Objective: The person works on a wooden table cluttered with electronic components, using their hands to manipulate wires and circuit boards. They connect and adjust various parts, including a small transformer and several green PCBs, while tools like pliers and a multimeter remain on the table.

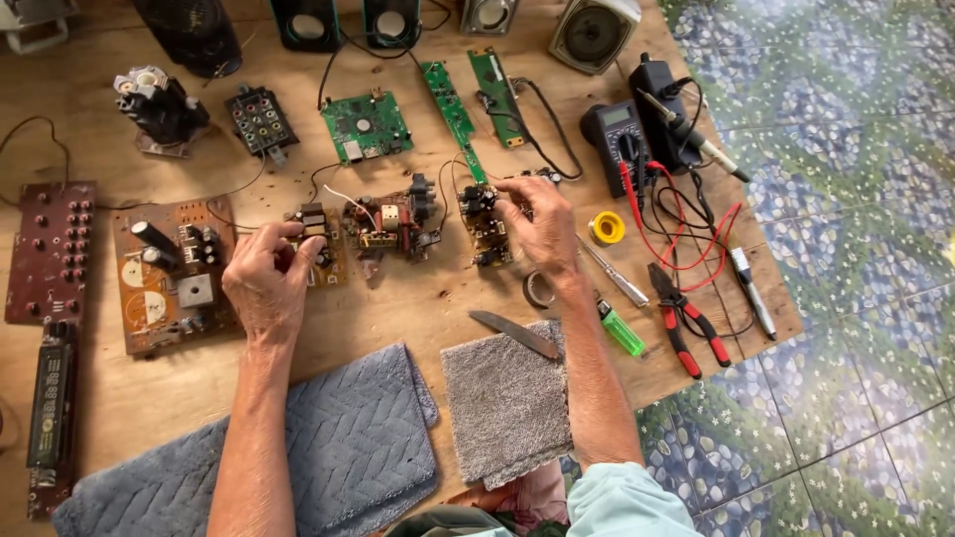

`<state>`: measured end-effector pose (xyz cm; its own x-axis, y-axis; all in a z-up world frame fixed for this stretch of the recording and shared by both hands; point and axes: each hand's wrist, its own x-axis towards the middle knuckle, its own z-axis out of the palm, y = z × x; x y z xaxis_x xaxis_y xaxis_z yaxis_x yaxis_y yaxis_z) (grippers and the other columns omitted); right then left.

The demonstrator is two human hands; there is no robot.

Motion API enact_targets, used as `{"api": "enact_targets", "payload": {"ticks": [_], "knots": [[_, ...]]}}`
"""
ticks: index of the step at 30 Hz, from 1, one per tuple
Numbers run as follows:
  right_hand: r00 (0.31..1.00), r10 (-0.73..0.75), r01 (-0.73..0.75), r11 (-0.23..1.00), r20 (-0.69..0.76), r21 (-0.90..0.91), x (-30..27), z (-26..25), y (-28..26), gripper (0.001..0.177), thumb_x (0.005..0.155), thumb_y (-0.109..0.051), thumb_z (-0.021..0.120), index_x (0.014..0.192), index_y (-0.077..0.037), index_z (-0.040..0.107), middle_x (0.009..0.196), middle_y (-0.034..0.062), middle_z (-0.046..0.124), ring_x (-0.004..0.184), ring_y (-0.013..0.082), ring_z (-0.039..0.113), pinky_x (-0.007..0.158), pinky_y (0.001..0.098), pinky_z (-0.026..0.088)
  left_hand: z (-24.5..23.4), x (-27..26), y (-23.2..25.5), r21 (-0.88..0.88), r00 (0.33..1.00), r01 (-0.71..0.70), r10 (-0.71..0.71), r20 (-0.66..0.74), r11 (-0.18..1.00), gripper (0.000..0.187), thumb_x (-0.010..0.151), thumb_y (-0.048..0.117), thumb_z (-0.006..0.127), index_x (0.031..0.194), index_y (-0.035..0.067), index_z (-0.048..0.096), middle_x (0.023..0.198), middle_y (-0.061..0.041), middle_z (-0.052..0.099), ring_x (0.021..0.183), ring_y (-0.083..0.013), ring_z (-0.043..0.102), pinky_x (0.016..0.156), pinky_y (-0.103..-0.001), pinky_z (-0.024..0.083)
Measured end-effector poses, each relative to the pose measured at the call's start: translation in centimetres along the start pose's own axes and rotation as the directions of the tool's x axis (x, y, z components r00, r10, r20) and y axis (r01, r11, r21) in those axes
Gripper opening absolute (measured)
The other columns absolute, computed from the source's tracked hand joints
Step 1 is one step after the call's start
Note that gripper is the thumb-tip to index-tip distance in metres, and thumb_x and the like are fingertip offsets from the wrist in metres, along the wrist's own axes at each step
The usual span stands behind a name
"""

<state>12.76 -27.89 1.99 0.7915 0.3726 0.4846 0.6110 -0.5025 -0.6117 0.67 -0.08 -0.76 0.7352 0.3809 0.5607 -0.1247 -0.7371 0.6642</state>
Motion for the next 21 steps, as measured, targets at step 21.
{"api": "enact_targets", "payload": {"ticks": [21], "knots": [[0.947, -0.285, 0.308, 0.938, 0.148, -0.161, -0.3, 1.7, -4.9, 0.014, 0.070, -0.024, 0.069, 0.082, -0.022, 0.062, 0.081, -0.0023, 0.058, 0.081, 0.0152, 0.047, 0.075, 0.0252, 0.034, 0.2, 0.1, -0.6, 0.010, 1.000, 0.012, -0.012, -0.011, 1.000, 0.017, 0.076, 0.021, 0.072, 0.083, 0.009, 0.062, 0.053, -0.003, 0.048, 0.056, -0.0183, 0.051, 0.061, -0.028, 0.045]]}}
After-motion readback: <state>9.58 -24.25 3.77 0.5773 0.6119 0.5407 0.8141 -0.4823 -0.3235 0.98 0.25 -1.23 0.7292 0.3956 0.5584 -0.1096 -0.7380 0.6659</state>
